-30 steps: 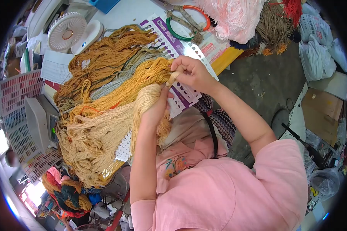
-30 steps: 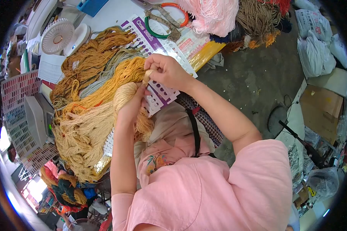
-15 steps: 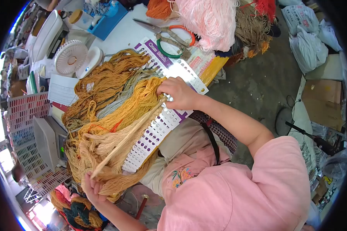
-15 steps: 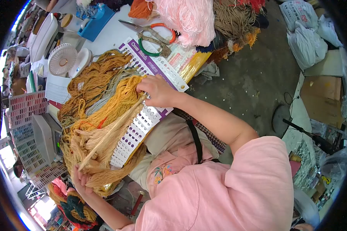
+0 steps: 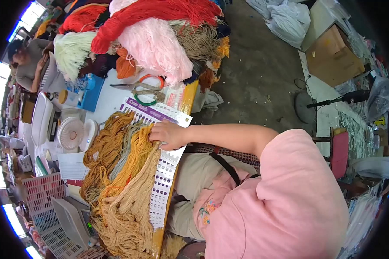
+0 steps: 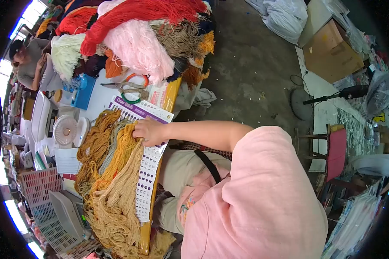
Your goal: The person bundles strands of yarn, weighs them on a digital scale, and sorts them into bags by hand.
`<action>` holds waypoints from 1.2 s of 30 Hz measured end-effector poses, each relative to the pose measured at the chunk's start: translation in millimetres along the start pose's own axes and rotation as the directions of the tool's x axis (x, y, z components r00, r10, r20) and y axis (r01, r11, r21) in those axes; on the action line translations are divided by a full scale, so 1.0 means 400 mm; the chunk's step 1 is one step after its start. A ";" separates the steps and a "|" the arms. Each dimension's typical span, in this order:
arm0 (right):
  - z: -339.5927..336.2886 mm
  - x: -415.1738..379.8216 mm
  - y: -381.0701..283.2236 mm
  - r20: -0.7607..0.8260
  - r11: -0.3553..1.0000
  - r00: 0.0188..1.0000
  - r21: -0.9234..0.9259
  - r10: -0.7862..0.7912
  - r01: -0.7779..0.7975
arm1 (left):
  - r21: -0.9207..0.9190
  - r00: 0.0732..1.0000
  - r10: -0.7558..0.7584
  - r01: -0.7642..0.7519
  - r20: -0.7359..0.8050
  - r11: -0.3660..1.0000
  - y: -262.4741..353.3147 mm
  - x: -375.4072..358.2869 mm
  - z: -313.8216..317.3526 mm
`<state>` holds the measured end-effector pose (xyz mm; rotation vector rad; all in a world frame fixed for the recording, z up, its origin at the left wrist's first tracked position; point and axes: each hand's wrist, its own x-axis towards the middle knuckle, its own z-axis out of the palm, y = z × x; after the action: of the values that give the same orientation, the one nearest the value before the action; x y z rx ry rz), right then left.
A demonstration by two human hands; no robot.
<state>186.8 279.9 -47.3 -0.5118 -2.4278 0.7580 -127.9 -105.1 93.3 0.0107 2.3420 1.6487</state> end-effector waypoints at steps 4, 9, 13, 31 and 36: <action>-0.044 -0.038 -0.032 0.142 0.990 0.985 -0.087 -0.099 0.112 | 0.076 0.996 0.053 -0.048 -0.069 0.996 -0.079 0.048 -0.052; -0.076 -0.074 -0.044 0.322 0.954 0.934 -0.194 -0.157 0.227 | 0.092 0.998 0.062 -0.061 -0.017 0.994 -0.278 0.134 -0.125; -0.103 -0.042 -0.042 0.475 0.960 0.868 -0.144 -0.145 0.239 | -0.027 0.984 -0.178 0.178 0.026 0.984 -0.382 0.084 0.006; -0.079 -0.037 -0.048 0.591 0.782 0.791 -0.414 -0.159 0.466 | 0.983 0.793 0.609 -0.112 0.000 0.146 -0.397 0.054 0.106; -0.078 -0.039 -0.056 0.606 0.773 0.785 -0.438 -0.124 0.460 | 0.984 0.734 0.677 -0.150 0.045 0.097 -0.402 0.057 0.107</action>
<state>213.0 267.6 -17.9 -0.0754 -3.1883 -0.0116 -115.8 -118.2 -73.7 0.7469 3.5598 -0.1703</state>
